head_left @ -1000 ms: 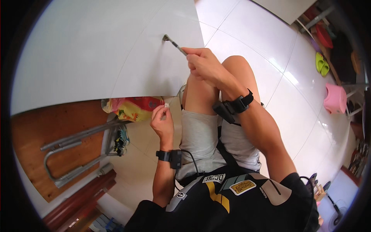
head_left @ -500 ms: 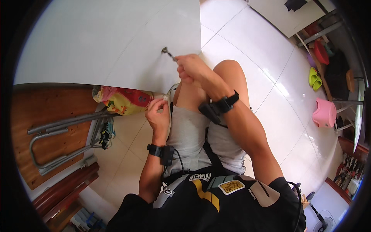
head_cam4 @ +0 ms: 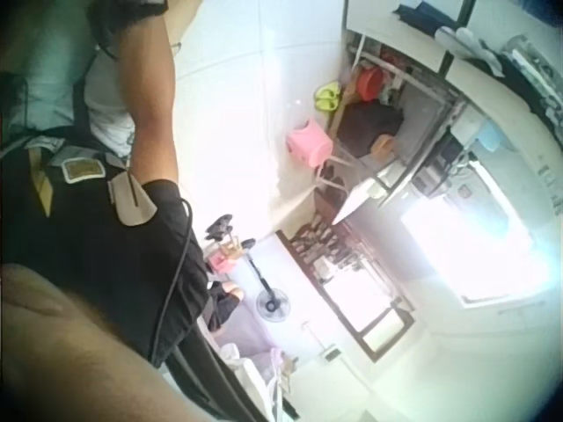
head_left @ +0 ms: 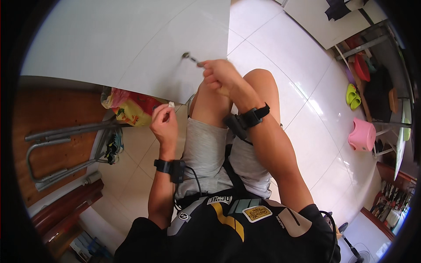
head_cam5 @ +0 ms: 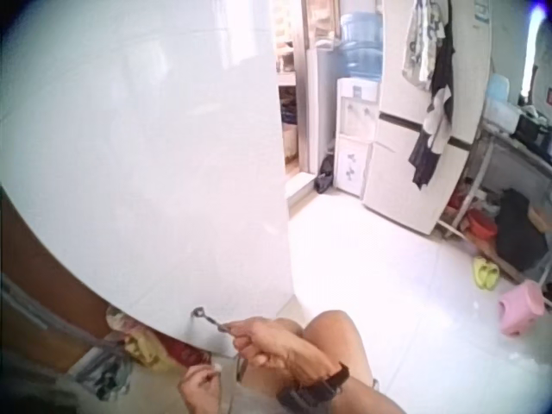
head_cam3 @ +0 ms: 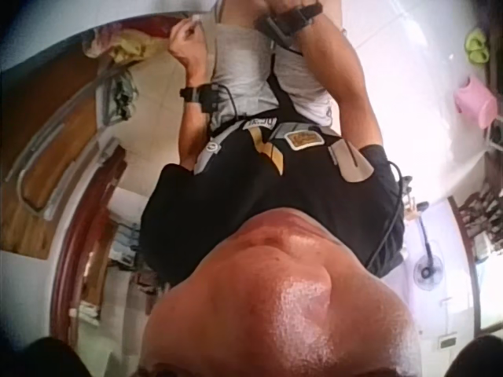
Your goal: Repairing or adjusting a screw on a white cabinet door using an allen key and a small piece of cotton.
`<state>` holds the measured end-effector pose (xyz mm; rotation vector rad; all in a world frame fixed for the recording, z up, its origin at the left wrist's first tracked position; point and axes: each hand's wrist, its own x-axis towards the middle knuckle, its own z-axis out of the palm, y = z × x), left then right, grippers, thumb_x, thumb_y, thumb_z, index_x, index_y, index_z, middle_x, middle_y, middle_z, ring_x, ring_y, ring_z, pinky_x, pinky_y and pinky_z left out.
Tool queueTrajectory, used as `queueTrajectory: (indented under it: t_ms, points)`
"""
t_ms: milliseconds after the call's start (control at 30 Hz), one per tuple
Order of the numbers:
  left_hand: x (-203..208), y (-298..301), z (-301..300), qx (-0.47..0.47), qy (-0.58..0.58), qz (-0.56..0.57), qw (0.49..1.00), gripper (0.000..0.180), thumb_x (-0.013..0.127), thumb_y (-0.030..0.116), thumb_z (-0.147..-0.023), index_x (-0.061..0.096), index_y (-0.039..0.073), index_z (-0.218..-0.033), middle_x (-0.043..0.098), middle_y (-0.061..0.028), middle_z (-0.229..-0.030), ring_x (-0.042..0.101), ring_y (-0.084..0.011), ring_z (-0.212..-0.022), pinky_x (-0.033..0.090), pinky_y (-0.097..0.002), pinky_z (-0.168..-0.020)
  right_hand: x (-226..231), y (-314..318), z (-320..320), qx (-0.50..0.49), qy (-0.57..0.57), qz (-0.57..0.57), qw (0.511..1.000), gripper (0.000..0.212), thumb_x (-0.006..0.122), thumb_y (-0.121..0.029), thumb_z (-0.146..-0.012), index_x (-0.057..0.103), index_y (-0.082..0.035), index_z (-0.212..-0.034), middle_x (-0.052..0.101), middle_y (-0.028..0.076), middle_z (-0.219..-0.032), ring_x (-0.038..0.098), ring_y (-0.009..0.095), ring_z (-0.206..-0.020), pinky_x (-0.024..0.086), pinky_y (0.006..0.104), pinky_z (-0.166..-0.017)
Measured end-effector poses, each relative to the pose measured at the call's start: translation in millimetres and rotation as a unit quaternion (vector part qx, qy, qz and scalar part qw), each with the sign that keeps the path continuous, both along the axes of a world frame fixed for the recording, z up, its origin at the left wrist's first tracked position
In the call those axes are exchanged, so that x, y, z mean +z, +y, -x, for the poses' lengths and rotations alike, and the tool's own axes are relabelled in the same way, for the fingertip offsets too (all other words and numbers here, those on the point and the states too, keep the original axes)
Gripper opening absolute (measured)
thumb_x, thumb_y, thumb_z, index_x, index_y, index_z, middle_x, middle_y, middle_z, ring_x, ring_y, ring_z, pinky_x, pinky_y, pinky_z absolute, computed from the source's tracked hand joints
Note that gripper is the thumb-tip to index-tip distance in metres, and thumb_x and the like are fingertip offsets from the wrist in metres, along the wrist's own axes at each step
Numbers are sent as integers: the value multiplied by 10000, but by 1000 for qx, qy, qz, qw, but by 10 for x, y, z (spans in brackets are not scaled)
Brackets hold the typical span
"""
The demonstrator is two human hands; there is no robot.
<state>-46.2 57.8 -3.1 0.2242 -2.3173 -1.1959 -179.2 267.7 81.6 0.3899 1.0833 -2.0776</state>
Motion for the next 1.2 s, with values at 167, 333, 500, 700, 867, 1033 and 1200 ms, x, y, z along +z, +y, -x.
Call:
queueTrajectory:
  t_ms: [167, 333, 500, 700, 867, 1033, 1200]
  points:
    - [347, 19, 491, -57, 104, 153, 981, 137, 728, -76, -805, 721, -3, -920, 722, -99, -982, 678, -301, -883, 563, -366, -751, 39, 69, 25, -32, 43, -6, 999, 338, 408, -40, -989, 519, 93, -1280, 323, -67, -675, 258, 31, -518, 174, 214, -426]
    - [592, 164, 1189, -155, 170, 271, 935, 209, 708, -69, -754, 707, 11, -948, 703, -96, -1012, 652, -318, -938, 555, -387, -791, 0, 4, 102, -224, 99, -49, 968, 441, 384, -13, -949, 458, 64, -1377, 394, -26, -679, 318, 60, -506, 223, 232, -421]
    - [495, 173, 1697, -281, 100, 490, 819, 62, 633, -37, -769, 630, 9, -811, 626, -106, -946, 611, -279, -910, 568, -357, -766, -180, 102, 227, -266, 81, -6, 961, 343, 390, -8, -939, 521, 12, -1255, 364, -44, -647, 294, 44, -475, 204, 239, -411]
    - [197, 371, 1887, -303, 75, 558, 769, 62, 650, -31, -741, 632, 27, -729, 594, -89, -913, 619, -251, -913, 600, -320, -697, -113, -81, 146, -267, 77, -13, 961, 302, 414, -28, -943, 541, 5, -1214, 363, -53, -626, 295, 46, -466, 198, 242, -410]
    - [-34, 511, 1944, -294, 11, 602, 742, 68, 666, -34, -761, 653, 23, -727, 619, -106, -927, 656, -264, -914, 618, -335, -700, -143, 133, 192, -306, 81, -7, 948, 259, 418, -46, -953, 543, -3, -1175, 360, -62, -626, 293, 43, -465, 197, 241, -410]
    - [378, 698, 2373, -302, 5, 581, 756, 73, 673, -23, -769, 639, 28, -730, 609, -113, -964, 663, -266, -914, 621, -355, -707, -45, 96, 215, -339, 67, 31, 938, 213, 412, -75, -986, 547, -22, -1142, 286, -71, -629, 249, 57, -486, 177, 246, -429]
    - [1019, 1390, 2825, -278, 142, 615, 725, 88, 654, 16, -798, 609, 35, -725, 598, -105, -952, 660, -259, -883, 615, -347, -678, -97, 242, 288, -401, 70, 43, 912, 210, 406, -58, -964, 537, -34, -1126, 323, -58, -605, 254, 50, -446, 189, 249, -401]
